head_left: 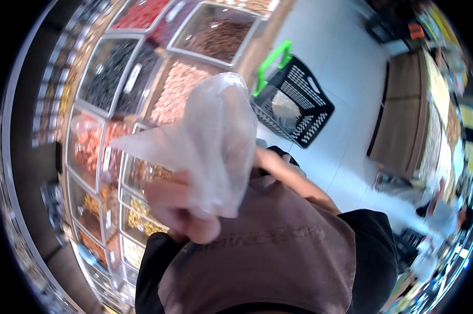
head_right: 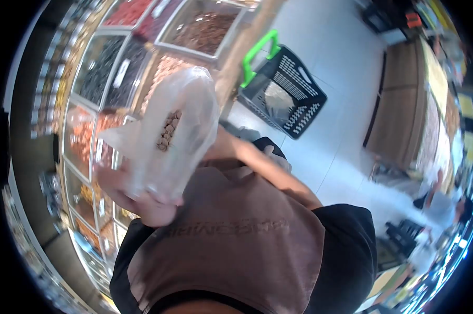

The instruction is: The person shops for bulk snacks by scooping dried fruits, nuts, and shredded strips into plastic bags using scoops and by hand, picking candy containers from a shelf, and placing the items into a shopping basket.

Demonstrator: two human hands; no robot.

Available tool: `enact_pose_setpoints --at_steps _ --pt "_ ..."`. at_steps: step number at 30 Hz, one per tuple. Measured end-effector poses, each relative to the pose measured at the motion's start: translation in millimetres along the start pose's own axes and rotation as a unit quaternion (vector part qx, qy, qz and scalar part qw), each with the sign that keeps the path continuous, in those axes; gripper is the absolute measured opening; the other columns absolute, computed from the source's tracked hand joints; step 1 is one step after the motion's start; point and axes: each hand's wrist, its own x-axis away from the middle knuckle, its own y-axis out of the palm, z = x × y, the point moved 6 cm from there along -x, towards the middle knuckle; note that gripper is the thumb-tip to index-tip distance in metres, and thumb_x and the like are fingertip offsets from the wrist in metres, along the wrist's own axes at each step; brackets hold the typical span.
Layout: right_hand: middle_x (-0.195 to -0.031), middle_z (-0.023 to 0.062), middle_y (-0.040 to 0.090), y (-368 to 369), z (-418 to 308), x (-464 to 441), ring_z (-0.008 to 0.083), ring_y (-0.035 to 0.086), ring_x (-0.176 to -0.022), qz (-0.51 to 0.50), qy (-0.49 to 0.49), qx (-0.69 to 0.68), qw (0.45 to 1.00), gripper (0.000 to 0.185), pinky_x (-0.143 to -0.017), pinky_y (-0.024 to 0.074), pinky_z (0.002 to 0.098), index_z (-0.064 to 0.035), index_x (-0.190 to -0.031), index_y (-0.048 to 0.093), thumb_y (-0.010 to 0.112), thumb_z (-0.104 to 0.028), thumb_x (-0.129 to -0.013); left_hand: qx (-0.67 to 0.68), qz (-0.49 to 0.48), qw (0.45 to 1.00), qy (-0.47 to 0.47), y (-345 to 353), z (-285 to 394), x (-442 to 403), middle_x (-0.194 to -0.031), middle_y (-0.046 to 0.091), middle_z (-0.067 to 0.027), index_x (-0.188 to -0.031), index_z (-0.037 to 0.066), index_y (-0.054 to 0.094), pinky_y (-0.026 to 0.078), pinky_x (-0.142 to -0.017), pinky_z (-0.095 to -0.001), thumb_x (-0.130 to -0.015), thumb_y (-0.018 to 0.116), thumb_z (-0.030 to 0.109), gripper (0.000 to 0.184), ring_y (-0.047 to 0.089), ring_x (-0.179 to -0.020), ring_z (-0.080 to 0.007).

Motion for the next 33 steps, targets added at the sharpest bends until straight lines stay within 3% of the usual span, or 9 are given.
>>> enact_pose_setpoints --at_steps 3,10,12,14,19,23,27,30,33 --pt "-0.120 0.0192 0.060 -57.8 -9.6 39.7 0.0353 0.055 -0.115 0.129 -0.022 0.008 0.991 0.047 -0.099 0.0438 0.0435 -0.0038 -0.119 0.060 0.070 -0.019 -0.076 0.057 -0.244 0.961 -0.112 98.4 -24.0 -13.3 -0.073 0.058 -0.0092 -0.077 0.001 0.060 0.050 -0.056 -0.0320 -0.089 0.065 0.013 0.018 0.060 -0.061 -0.0199" --pt "-0.092 0.0178 0.068 -192.8 -14.9 121.3 0.0373 0.064 -0.087 0.232 -0.053 0.211 0.948 0.033 -0.077 0.0489 0.0458 -0.0046 -0.096 0.068 0.071 -0.028 -0.074 0.080 -0.325 0.941 -0.057 236.0 -80.3 -20.9 -0.069 0.060 -0.0041 -0.101 0.004 0.053 0.045 -0.052 -0.0264 -0.089 0.065 0.002 0.017 0.058 -0.054 -0.0168" --pt "-0.082 0.0168 0.067 -218.3 -6.9 161.8 0.0379 0.064 -0.076 0.256 0.089 0.277 0.922 0.030 -0.068 0.0497 0.0458 -0.0058 -0.092 0.068 0.071 -0.028 -0.073 0.073 -0.274 0.945 -0.166 245.1 -102.6 -22.2 -0.068 0.060 -0.0051 -0.100 0.003 0.053 0.048 -0.057 -0.0265 -0.090 0.064 0.001 0.015 0.058 -0.059 -0.0153" --pt "-0.082 0.0160 0.068 -239.0 0.6 193.0 0.0374 0.065 -0.074 0.322 0.104 0.281 0.898 0.030 -0.067 0.0502 0.0456 -0.0067 -0.093 0.070 0.071 -0.028 -0.072 0.095 -0.307 0.936 -0.141 253.1 -137.3 -18.8 -0.084 0.062 -0.0126 -0.105 0.002 0.050 0.050 -0.063 -0.0266 -0.084 0.071 0.004 0.030 0.060 -0.069 -0.0150" --pt "-0.093 0.0155 0.071 -248.5 27.3 245.3 0.0349 0.068 -0.080 0.425 0.135 0.232 0.864 0.035 -0.069 0.0525 0.0422 -0.0090 -0.104 0.072 0.071 -0.027 -0.073 -0.318 -0.235 0.905 -0.153 233.2 -253.4 -16.9 -0.139 0.040 -0.0212 -0.145 0.002 0.026 0.039 -0.105 -0.0438 -0.059 0.090 0.009 0.106 0.040 -0.131 -0.0334" --pt "-0.085 0.0196 0.068 -236.5 42.8 237.4 0.0383 0.066 -0.078 0.389 0.193 0.288 0.854 0.023 -0.069 0.0509 0.0458 -0.0037 -0.090 0.069 0.067 -0.021 -0.075 -0.341 -0.251 0.891 -0.162 206.2 -314.2 -5.0 -0.132 0.049 -0.0237 -0.139 0.002 0.040 0.042 -0.100 -0.0434 -0.077 0.074 0.023 0.073 0.049 -0.125 -0.0359" --pt "-0.077 0.0218 0.065 -246.1 54.5 215.7 0.0410 0.064 -0.078 0.320 0.185 0.263 0.891 0.017 -0.073 0.0492 0.0483 -0.0003 -0.084 0.065 0.063 -0.016 -0.077 -0.168 -0.301 0.850 -0.398 177.8 -387.1 14.1 -0.117 0.060 -0.0216 -0.124 0.000 0.055 0.045 -0.096 -0.0437 -0.080 0.069 0.024 0.052 0.057 -0.114 -0.0370" --pt "-0.086 0.0243 0.066 -263.0 60.9 210.2 0.0419 0.063 -0.087 0.285 0.210 0.266 0.897 0.020 -0.081 0.0488 0.0486 0.0008 -0.090 0.066 0.060 -0.014 -0.078 -0.108 -0.343 0.844 -0.399 182.3 -415.8 -8.5 -0.098 0.067 -0.0189 -0.104 0.000 0.067 0.047 -0.091 -0.0441 -0.078 0.068 0.020 0.033 0.063 -0.100 -0.0383" --pt "-0.108 0.0265 0.063 -281.0 92.5 219.3 0.0428 0.057 -0.108 0.269 0.266 0.322 0.868 0.033 -0.090 0.0481 0.0475 0.0009 -0.108 0.063 0.060 -0.017 -0.080 -0.237 -0.468 0.830 -0.189 212.2 -439.6 -32.5 -0.104 0.067 -0.0192 -0.100 0.003 0.068 0.048 -0.087 -0.0446 -0.077 0.066 0.022 0.030 0.060 -0.099 -0.0403"
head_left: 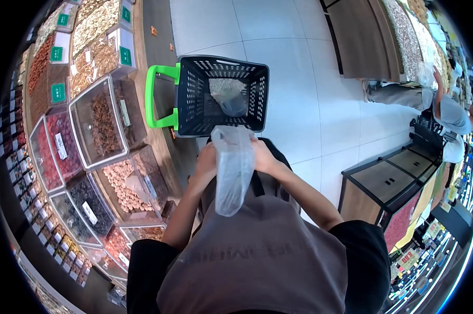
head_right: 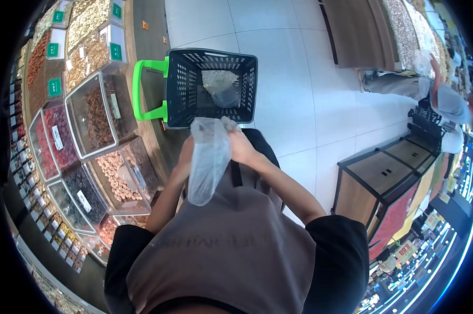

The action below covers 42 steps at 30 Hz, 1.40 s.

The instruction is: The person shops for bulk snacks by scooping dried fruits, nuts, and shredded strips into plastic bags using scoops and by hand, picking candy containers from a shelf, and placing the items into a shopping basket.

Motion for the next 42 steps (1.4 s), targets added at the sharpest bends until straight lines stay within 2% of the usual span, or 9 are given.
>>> enact_pose_setpoints --at_steps 5,9,15,22,27,31,35,36,42 --pt "-0.095 0.0183 0.067 -1.4 61.4 -44.9 0.0385 0.063 -0.094 -0.029 0.053 0.034 0.998 0.026 -0.085 0.0516 0.0452 -0.0037 -0.094 0.066 0.066 -0.020 -0.074 -0.019 -0.052 0.998 -0.037 22.1 -72.0 -64.8 -0.097 0.067 -0.0207 -0.095 0.002 0.068 0.048 -0.082 -0.0477 -0.078 0.064 0.021 0.026 0.061 -0.095 -0.0406" --pt "-0.086 0.0154 0.069 41.9 143.1 -71.3 0.0330 0.067 -0.085 -0.080 -0.028 0.119 0.989 0.009 -0.082 0.0521 0.0418 -0.0034 -0.079 0.066 0.061 -0.007 -0.073 -0.018 -0.082 0.992 -0.095 52.5 -153.5 -99.9 -0.093 0.067 -0.0240 -0.090 0.000 0.069 0.050 -0.080 -0.0494 -0.079 0.064 0.021 0.024 0.063 -0.091 -0.0428" --pt "-0.085 0.0157 0.069 135.6 292.4 -93.1 0.0298 0.068 -0.083 -0.264 0.023 0.208 0.941 0.011 -0.083 0.0518 0.0402 -0.0049 -0.080 0.068 0.059 -0.010 -0.077 -0.072 -0.169 0.954 -0.237 124.4 -297.2 -134.6 -0.097 0.067 -0.0266 -0.095 0.000 0.071 0.051 -0.082 -0.0506 -0.086 0.059 0.015 0.021 0.063 -0.095 -0.0442" --pt "-0.090 0.0128 0.070 200.9 435.2 -109.3 0.0298 0.066 -0.088 -0.221 0.101 0.133 0.961 0.010 -0.083 0.0493 0.0419 -0.0103 -0.079 0.067 0.059 -0.015 -0.081 -0.078 -0.138 0.930 -0.331 200.4 -402.6 -179.1 -0.104 0.066 -0.0243 -0.107 0.009 0.070 0.050 -0.088 -0.0500 -0.090 0.049 0.011 0.026 0.062 -0.100 -0.0415" --pt "-0.107 0.0143 0.067 273.9 501.9 -84.0 0.0334 0.061 -0.103 -0.244 0.151 0.163 0.944 0.021 -0.085 0.0497 0.0438 -0.0057 -0.099 0.067 0.059 -0.015 -0.083 -0.101 -0.185 0.904 -0.372 264.7 -483.4 -183.3 -0.109 0.067 -0.0213 -0.111 0.011 0.068 0.049 -0.091 -0.0483 -0.091 0.050 0.014 0.027 0.062 -0.105 -0.0398" --pt "-0.127 0.0147 0.059 307.0 533.9 -78.6 0.0335 0.050 -0.127 -0.166 0.283 0.205 0.922 0.029 -0.089 0.0498 0.0492 -0.0049 -0.111 0.064 0.055 -0.012 -0.085 -0.162 -0.207 0.892 -0.368 274.2 -493.2 -215.0 -0.108 0.066 -0.0237 -0.111 0.009 0.067 0.049 -0.092 -0.0474 -0.089 0.055 0.021 0.028 0.062 -0.107 -0.0389" --pt "-0.104 0.0230 0.068 287.3 515.3 -77.5 0.0380 0.065 -0.102 -0.310 0.331 0.051 0.890 0.025 -0.086 0.0524 0.0477 -0.0011 -0.099 0.068 0.051 -0.015 -0.088 -0.157 -0.184 0.878 -0.414 271.0 -475.8 -212.9 -0.109 0.066 -0.0236 -0.116 0.009 0.064 0.049 -0.092 -0.0468 -0.089 0.053 0.019 0.030 0.063 -0.106 -0.0385" --pt "-0.092 0.0244 0.069 281.8 503.1 -65.4 0.0401 0.068 -0.089 -0.273 0.303 0.064 0.911 0.025 -0.083 0.0532 0.0479 -0.0009 -0.092 0.069 0.050 -0.017 -0.089 -0.152 -0.192 0.879 -0.410 279.6 -484.2 -194.5 -0.108 0.066 -0.0238 -0.119 0.009 0.062 0.050 -0.092 -0.0471 -0.089 0.052 0.018 0.032 0.062 -0.106 -0.0391" --pt "-0.095 0.0250 0.069 190.2 433.1 -40.4 0.0399 0.066 -0.095 -0.236 0.341 0.068 0.907 0.022 -0.083 0.0527 0.0494 -0.0001 -0.093 0.068 0.056 -0.017 -0.086 -0.065 -0.154 0.930 -0.328 225.7 -386.5 -166.8 -0.096 0.069 -0.0210 -0.119 0.003 0.062 0.051 -0.085 -0.0417 -0.087 0.060 0.017 0.035 0.067 -0.093 -0.0340"
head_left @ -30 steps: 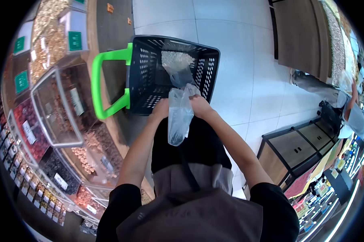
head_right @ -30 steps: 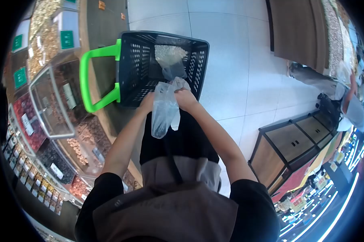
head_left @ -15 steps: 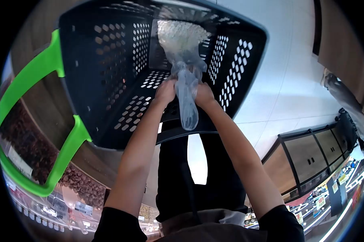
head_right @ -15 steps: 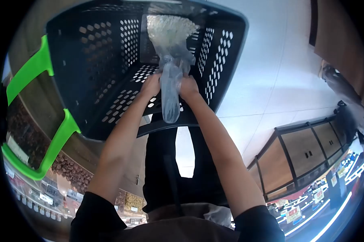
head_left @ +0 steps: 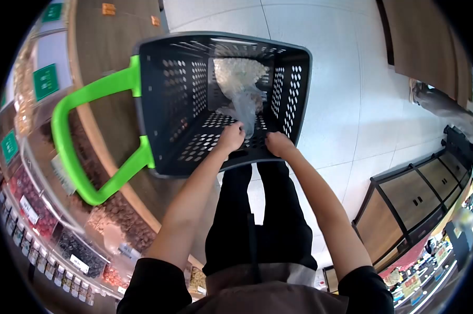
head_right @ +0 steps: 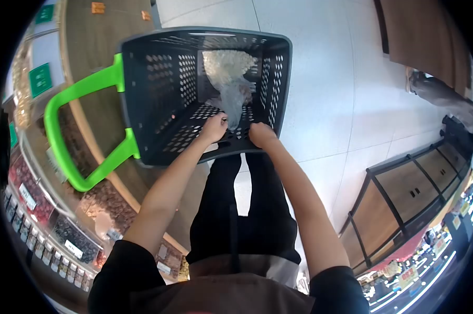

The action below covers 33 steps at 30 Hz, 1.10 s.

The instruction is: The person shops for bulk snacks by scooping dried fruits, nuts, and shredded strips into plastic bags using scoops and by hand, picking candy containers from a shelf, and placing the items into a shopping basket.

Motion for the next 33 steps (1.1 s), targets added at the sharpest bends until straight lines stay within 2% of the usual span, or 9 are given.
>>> enact_pose_setpoints --at_steps 4,9,12,14,19,23,25,27,33 --pt "-0.093 0.0260 0.067 -1.8 -0.8 58.8 0.0442 0.064 -0.092 0.072 -0.032 -0.020 0.997 0.025 -0.081 0.0511 0.0530 -0.0002 -0.091 0.065 0.054 -0.023 -0.090 -0.010 0.015 0.999 0.052 -70.4 36.3 83.2 -0.096 0.070 -0.0198 -0.119 0.002 0.062 0.052 -0.084 -0.0414 -0.088 0.062 0.018 0.035 0.068 -0.092 -0.0330" --pt "-0.083 0.0238 0.066 -31.3 -14.7 186.1 0.0447 0.063 -0.083 0.182 -0.048 -0.022 0.982 0.030 -0.073 0.0498 0.0530 -0.0014 -0.084 0.065 0.052 -0.027 -0.093 0.119 0.390 0.886 0.221 -230.0 102.2 272.3 -0.112 0.062 -0.0192 -0.120 0.001 0.058 0.051 -0.083 -0.0376 -0.087 0.063 0.006 0.033 0.065 -0.095 -0.0300" --pt "-0.070 0.0146 0.070 2.1 12.6 223.0 0.0258 0.071 -0.069 0.179 0.007 -0.124 0.976 0.028 -0.070 0.0553 0.0388 0.0013 -0.076 0.068 0.055 -0.021 -0.088 0.123 0.535 0.811 0.201 -299.0 105.9 387.8 -0.110 0.060 -0.0192 -0.118 0.000 0.057 0.049 -0.089 -0.0417 -0.084 0.063 0.004 0.034 0.060 -0.102 -0.0387" --pt "-0.069 0.0146 0.070 14.2 -4.1 264.7 0.0249 0.070 -0.066 0.171 0.026 -0.126 0.977 0.029 -0.068 0.0555 0.0368 0.0035 -0.078 0.068 0.056 -0.021 -0.087 0.116 0.587 0.777 0.192 -314.5 91.6 428.5 -0.106 0.061 -0.0191 -0.115 0.001 0.058 0.048 -0.090 -0.0432 -0.083 0.064 0.003 0.033 0.059 -0.102 -0.0385" --pt "-0.094 0.0237 0.070 40.0 -43.0 323.9 0.0387 0.068 -0.093 0.167 0.026 -0.012 0.986 0.030 -0.083 0.0532 0.0440 0.0001 -0.096 0.072 0.060 -0.026 -0.086 0.005 0.583 0.805 0.109 -304.1 58.1 420.6 -0.110 0.060 -0.0190 -0.131 0.003 0.049 0.044 -0.095 -0.0467 -0.085 0.066 0.015 0.050 0.058 -0.104 -0.0393" --pt "-0.096 0.0240 0.070 28.5 -53.7 333.4 0.0385 0.067 -0.095 0.175 0.026 -0.030 0.984 0.033 -0.086 0.0519 0.0440 -0.0006 -0.098 0.072 0.061 -0.029 -0.086 0.040 0.583 0.812 0.017 -270.4 1.9 368.4 -0.115 0.059 -0.0211 -0.140 0.006 0.043 0.045 -0.094 -0.0477 -0.090 0.059 0.023 0.055 0.058 -0.108 -0.0386" --pt "-0.093 0.0228 0.071 24.0 -59.6 342.6 0.0371 0.068 -0.093 0.187 0.025 -0.047 0.981 0.033 -0.084 0.0518 0.0434 -0.0006 -0.096 0.072 0.059 -0.029 -0.086 0.094 0.574 0.813 0.014 -273.6 -4.7 385.1 -0.112 0.062 -0.0241 -0.133 0.006 0.046 0.046 -0.093 -0.0495 -0.093 0.055 0.023 0.044 0.060 -0.107 -0.0403" --pt "-0.091 0.0222 0.071 23.0 -57.1 344.6 0.0365 0.068 -0.092 0.192 0.004 -0.042 0.981 0.032 -0.083 0.0520 0.0430 -0.0011 -0.093 0.073 0.059 -0.029 -0.086 0.136 0.422 0.896 -0.026 -264.9 -9.5 386.1 -0.105 0.066 -0.0251 -0.121 0.004 0.049 0.047 -0.091 -0.0521 -0.095 0.053 0.023 0.033 0.062 -0.102 -0.0425" --pt "-0.093 0.0224 0.071 37.8 -74.8 359.2 0.0372 0.068 -0.094 0.157 0.001 0.019 0.987 0.031 -0.084 0.0520 0.0438 -0.0018 -0.099 0.071 0.061 -0.028 -0.086 0.069 0.504 0.861 -0.013 -226.3 -23.9 393.1 -0.086 0.066 -0.0290 -0.109 0.001 0.054 0.051 -0.080 -0.0551 -0.095 0.055 0.031 0.033 0.065 -0.087 -0.0458"
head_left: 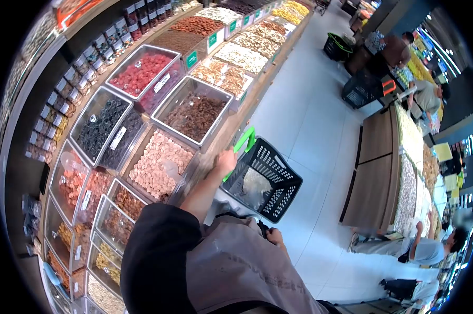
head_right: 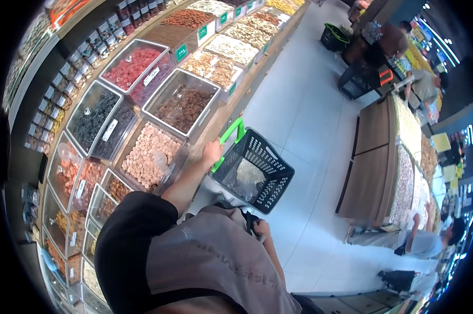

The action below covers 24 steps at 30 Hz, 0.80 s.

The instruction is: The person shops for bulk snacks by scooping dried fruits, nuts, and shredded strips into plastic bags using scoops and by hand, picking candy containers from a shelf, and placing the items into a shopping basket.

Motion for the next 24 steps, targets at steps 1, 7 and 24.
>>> enact_pose_setpoints --at_steps 1,7,24 --pt "-0.091 0.0218 0.071 0.3 -5.9 -1.7 0.0369 0.068 -0.092 -0.006 -0.026 0.002 1.000 0.030 -0.083 0.0522 0.0431 -0.0015 -0.098 0.071 0.061 -0.027 -0.086 0.008 -0.005 1.000 -0.003 1.7 -2.6 11.7 -0.085 0.066 -0.0291 -0.106 0.001 0.055 0.051 -0.080 -0.0546 -0.095 0.055 0.031 0.033 0.065 -0.087 -0.0456" --pt "-0.074 0.0091 0.067 -16.8 -91.2 -18.2 0.0173 0.064 -0.070 -0.005 -0.205 -0.112 0.972 0.023 -0.068 0.0510 0.0340 0.0016 -0.093 0.065 0.067 -0.021 -0.087 0.046 -0.036 0.997 -0.043 -8.1 11.3 88.8 -0.085 0.067 -0.0286 -0.099 -0.002 0.062 0.052 -0.080 -0.0538 -0.092 0.059 0.033 0.035 0.066 -0.086 -0.0455" --pt "-0.094 0.0281 0.066 -79.7 -69.1 27.0 0.0471 0.063 -0.093 -0.144 -0.312 0.007 0.939 0.039 -0.081 0.0487 0.0539 -0.0050 -0.119 0.047 0.058 -0.013 -0.083 0.185 -0.196 0.953 -0.135 76.5 124.1 309.9 -0.099 0.069 -0.0244 -0.125 0.004 0.058 0.052 -0.082 -0.0460 -0.081 0.067 0.036 0.055 0.066 -0.093 -0.0396"
